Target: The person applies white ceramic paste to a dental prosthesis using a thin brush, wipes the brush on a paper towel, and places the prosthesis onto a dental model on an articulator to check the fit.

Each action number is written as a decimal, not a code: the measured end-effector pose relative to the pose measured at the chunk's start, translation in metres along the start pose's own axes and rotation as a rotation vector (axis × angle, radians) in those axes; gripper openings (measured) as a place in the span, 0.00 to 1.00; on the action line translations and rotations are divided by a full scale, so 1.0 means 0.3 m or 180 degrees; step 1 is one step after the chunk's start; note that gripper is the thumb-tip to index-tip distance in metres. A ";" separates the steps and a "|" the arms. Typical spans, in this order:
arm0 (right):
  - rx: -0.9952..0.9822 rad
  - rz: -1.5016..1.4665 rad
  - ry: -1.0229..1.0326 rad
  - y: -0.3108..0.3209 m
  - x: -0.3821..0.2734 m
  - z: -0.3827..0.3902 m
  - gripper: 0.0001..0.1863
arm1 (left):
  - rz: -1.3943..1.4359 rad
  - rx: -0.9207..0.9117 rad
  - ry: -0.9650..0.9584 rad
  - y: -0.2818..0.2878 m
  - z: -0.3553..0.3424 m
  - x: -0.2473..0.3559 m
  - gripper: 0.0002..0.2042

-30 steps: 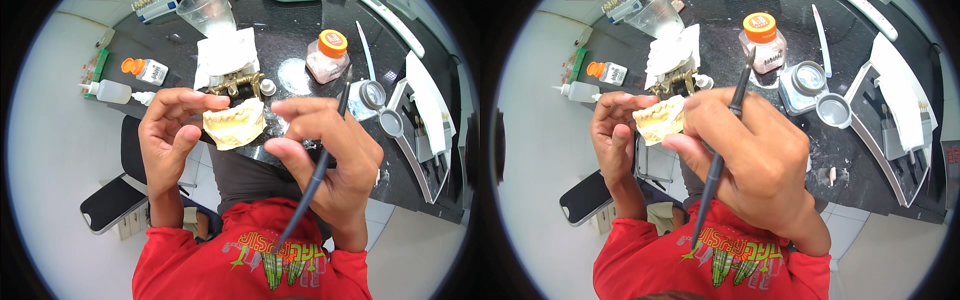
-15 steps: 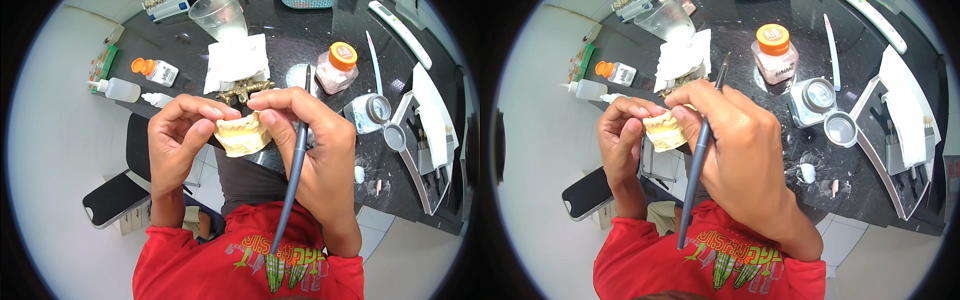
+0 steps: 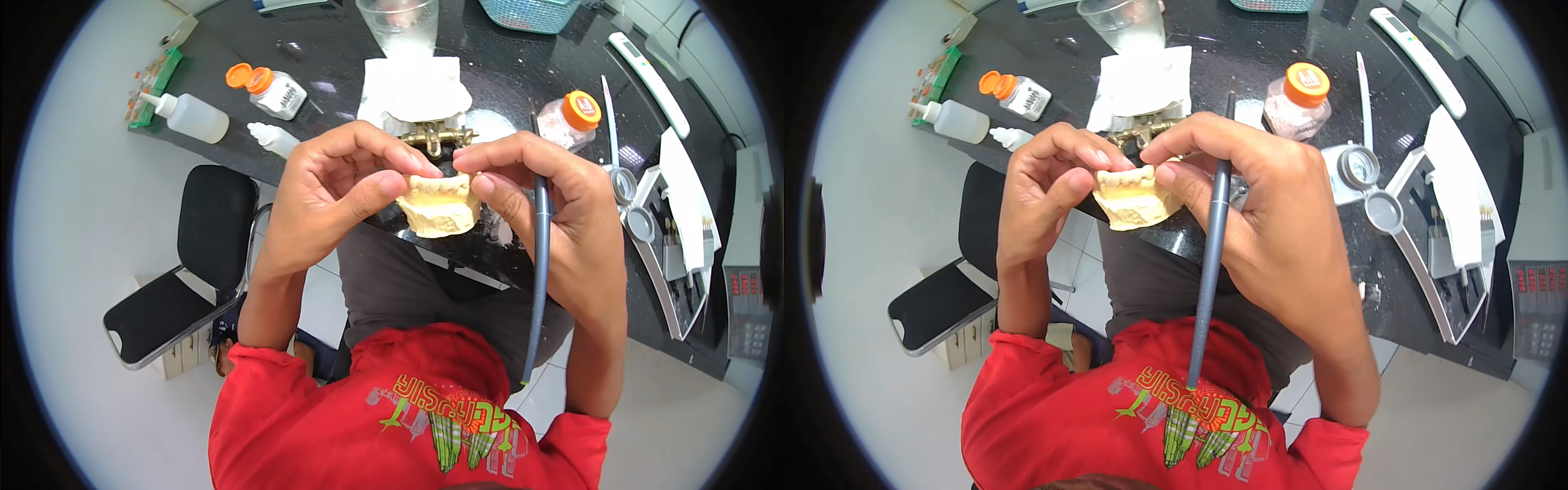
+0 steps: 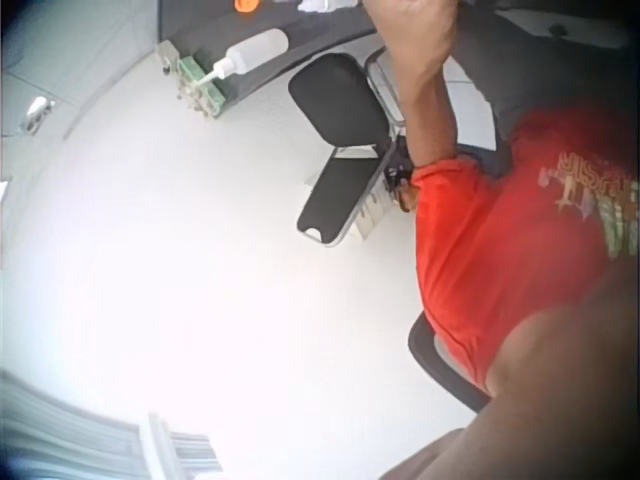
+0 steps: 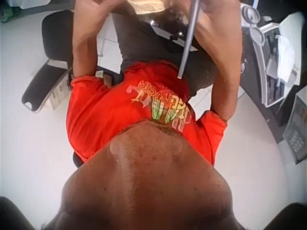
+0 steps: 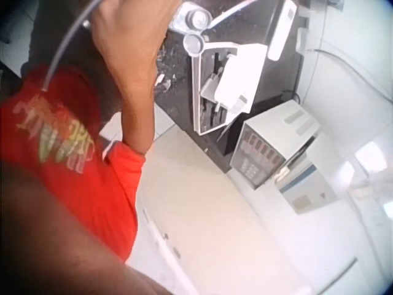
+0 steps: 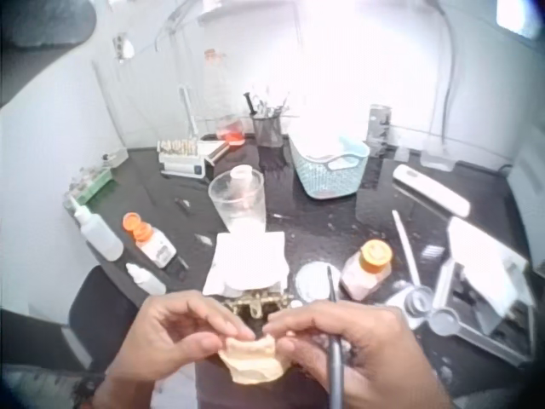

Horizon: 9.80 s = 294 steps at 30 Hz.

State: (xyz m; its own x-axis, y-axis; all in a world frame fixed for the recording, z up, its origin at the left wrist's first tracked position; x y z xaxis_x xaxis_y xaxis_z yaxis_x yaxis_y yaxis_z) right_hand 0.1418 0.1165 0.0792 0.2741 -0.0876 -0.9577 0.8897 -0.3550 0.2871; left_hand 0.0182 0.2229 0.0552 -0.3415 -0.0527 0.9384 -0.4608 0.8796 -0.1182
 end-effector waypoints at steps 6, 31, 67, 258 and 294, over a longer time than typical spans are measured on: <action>-0.0210 0.0425 0.0342 0.005 -0.035 -0.019 0.06 | 0.0232 -0.0111 -0.0246 0.007 0.009 -0.008 0.08; 0.0617 0.1104 0.0619 0.061 -0.054 0.124 0.07 | 0.0153 0.0157 -0.0275 0.015 0.026 -0.018 0.22; 0.1430 0.0224 0.0786 -0.007 0.025 0.146 0.25 | -0.0577 0.0323 -0.0562 -0.019 0.077 0.023 0.42; 0.0922 0.1806 0.1644 -0.061 -0.122 0.117 0.27 | -0.1205 0.0089 -0.1562 -0.028 0.095 0.045 0.28; 0.0940 0.0479 0.0852 0.048 -0.050 0.077 0.29 | 0.0365 0.0842 -0.1520 -0.047 0.008 0.000 0.38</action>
State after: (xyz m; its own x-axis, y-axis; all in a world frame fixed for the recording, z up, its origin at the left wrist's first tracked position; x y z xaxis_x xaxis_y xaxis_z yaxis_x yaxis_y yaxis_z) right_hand 0.1421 0.0914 0.0971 0.5126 0.0722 -0.8556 0.7005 -0.6114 0.3681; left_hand 0.0228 0.2092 0.0562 -0.7064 -0.2261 0.6707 -0.5677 0.7470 -0.3461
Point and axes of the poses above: each hand's wrist, its own z-axis away from the middle knuckle, its own y-axis out of the back of the hand, x = y × z, the point moved 9 cm from there along -z, towards the middle knuckle, and after that the axes turned 9 degrees about -y, right-handed, at the moved point
